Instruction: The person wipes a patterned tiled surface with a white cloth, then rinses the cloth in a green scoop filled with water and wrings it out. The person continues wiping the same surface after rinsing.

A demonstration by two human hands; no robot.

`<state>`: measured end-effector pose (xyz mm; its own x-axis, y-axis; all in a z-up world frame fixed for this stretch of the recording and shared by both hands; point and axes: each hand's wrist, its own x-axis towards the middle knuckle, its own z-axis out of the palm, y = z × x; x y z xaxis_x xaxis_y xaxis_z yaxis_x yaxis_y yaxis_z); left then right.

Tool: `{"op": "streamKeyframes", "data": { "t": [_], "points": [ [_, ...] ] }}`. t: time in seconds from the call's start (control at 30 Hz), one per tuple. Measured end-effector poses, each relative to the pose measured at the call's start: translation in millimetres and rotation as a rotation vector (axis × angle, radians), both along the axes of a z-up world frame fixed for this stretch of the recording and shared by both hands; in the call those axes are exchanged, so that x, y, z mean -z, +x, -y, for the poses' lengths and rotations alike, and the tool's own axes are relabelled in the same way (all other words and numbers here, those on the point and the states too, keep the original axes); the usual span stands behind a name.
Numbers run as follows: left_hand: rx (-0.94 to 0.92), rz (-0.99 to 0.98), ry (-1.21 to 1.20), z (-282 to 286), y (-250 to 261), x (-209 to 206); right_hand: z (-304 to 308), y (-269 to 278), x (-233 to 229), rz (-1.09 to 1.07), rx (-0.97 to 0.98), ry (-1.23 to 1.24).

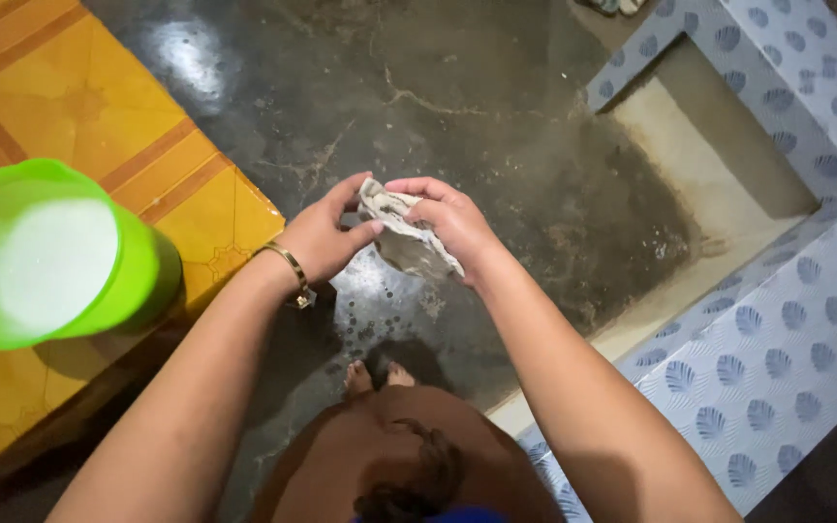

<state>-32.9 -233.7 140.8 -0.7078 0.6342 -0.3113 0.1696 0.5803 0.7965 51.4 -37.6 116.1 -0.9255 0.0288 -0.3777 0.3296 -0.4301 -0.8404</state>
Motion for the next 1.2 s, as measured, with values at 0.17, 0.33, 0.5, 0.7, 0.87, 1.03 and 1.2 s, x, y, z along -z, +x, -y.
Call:
{"op": "streamKeyframes", "data": {
  "t": [0.17,0.33,0.5,0.7,0.87,1.03,1.2],
  "points": [
    [-0.04,-0.018,0.011,-1.5,2.5,-24.4,6.1,-4.5,-15.0,0.007,0.018,-0.052],
    [-0.047,-0.053,-0.011,10.3,1.5,-52.6,22.1,-11.4,-38.2,0.113,0.03,-0.055],
    [0.033,-0.134,-0.137,42.3,-19.6,-83.7,44.1,-27.2,-41.3,-0.041,-0.028,-0.101],
    [0.099,-0.11,-0.079,114.2,-57.0,-116.0,97.1,-39.2,-61.6,0.009,0.049,-0.187],
    [0.067,-0.091,-0.261,172.0,-73.9,-141.0,153.1,-55.7,-82.1,-0.123,0.026,-0.358],
    [0.079,-0.24,-0.419,219.9,-83.2,-147.0,214.6,-68.2,-104.9,-0.294,0.098,-0.574],
    [0.171,-0.284,-0.435,252.1,-97.8,-146.3,269.1,-84.5,-89.8,-0.229,0.145,-0.326]
  ]
}}
